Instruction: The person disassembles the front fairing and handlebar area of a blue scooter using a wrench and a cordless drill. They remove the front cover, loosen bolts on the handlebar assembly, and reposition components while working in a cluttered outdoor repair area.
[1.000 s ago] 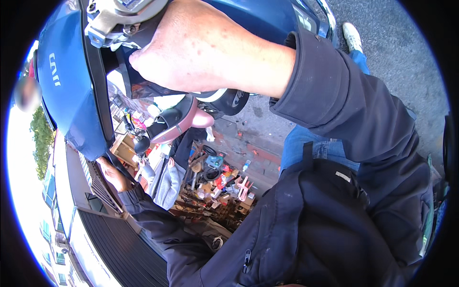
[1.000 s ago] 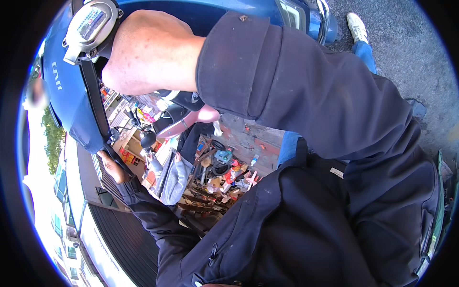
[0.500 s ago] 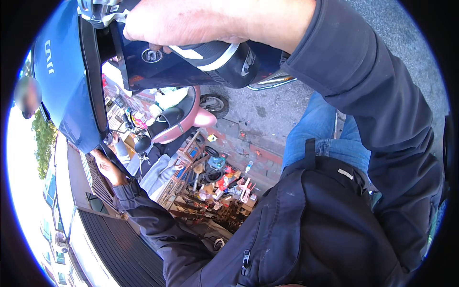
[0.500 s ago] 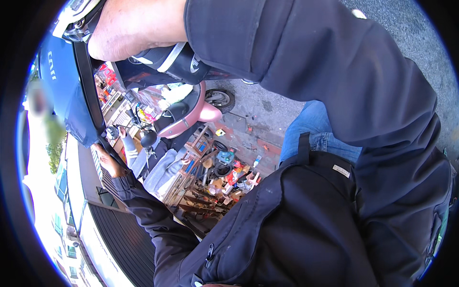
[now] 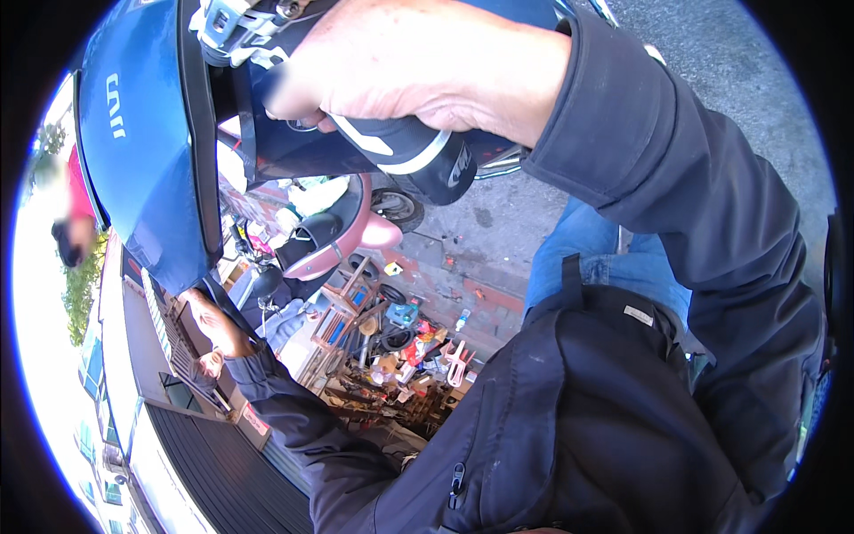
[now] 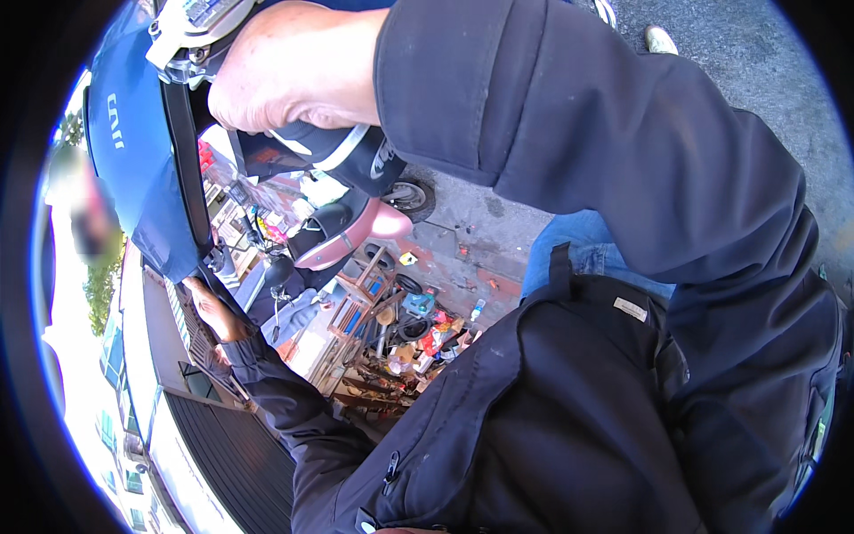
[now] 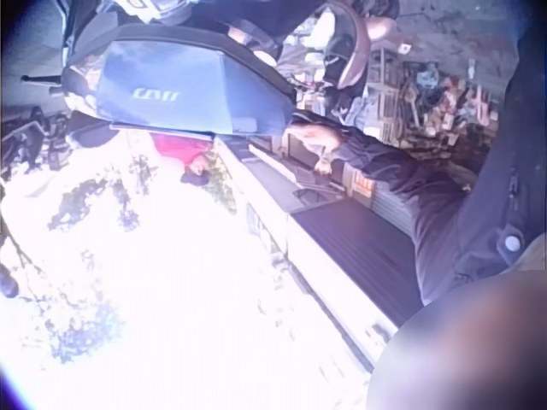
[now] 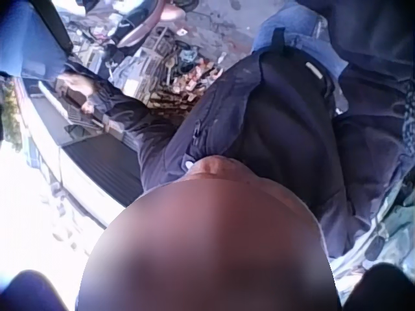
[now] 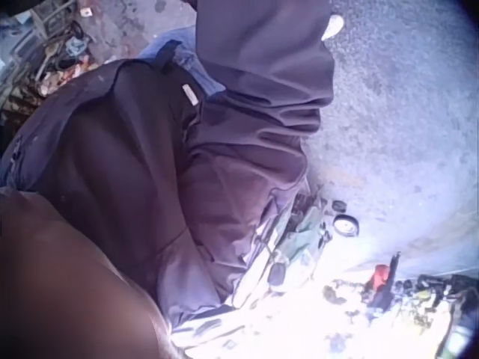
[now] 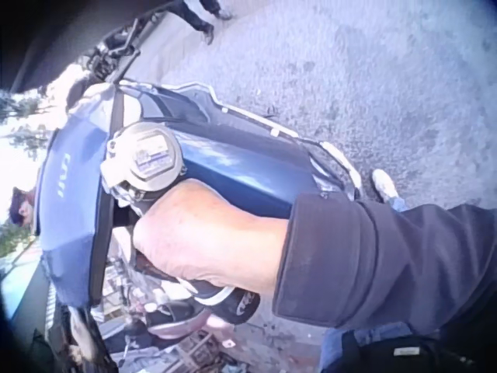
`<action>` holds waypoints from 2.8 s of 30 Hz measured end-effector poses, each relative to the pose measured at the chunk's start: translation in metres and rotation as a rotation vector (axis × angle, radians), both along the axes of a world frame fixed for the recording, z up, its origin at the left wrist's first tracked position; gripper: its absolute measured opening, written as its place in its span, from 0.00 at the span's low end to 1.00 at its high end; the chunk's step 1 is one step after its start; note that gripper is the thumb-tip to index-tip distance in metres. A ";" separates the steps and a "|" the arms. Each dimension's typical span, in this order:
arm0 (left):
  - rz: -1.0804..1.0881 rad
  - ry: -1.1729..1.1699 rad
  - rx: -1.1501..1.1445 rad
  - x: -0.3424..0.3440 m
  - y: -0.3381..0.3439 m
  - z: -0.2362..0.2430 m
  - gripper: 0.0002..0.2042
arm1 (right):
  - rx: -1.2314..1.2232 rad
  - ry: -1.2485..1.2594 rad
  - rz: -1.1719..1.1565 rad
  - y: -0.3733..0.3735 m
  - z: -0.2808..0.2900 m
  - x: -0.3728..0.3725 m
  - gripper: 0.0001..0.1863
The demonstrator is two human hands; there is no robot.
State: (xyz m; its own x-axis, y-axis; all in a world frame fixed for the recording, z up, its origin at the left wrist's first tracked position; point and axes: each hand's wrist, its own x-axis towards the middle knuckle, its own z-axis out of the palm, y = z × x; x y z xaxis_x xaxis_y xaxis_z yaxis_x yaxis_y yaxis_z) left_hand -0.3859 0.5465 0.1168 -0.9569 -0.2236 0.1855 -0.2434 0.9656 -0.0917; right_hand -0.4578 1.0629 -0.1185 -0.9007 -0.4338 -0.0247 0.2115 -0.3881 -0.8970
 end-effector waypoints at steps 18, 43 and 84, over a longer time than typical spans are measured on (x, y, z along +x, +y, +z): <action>0.079 0.033 0.299 0.007 -0.029 0.011 0.25 | 0.389 0.528 -0.151 -0.031 -0.019 -0.004 0.13; 0.229 0.716 2.437 -0.076 0.337 -0.185 0.13 | -0.026 -0.449 0.203 -0.008 0.010 -0.030 0.15; 0.333 1.261 2.237 -0.128 0.367 -0.221 0.18 | 0.065 -0.497 0.452 0.038 0.042 -0.085 0.14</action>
State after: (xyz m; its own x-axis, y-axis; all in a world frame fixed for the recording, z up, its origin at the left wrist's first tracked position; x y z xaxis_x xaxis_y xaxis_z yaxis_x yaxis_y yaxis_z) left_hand -0.5143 0.9139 -0.1046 -0.5810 -0.7801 -0.2321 0.5156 -0.5734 0.6367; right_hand -0.5425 1.1008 -0.0763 -0.5057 -0.7492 -0.4277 0.7341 -0.1132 -0.6696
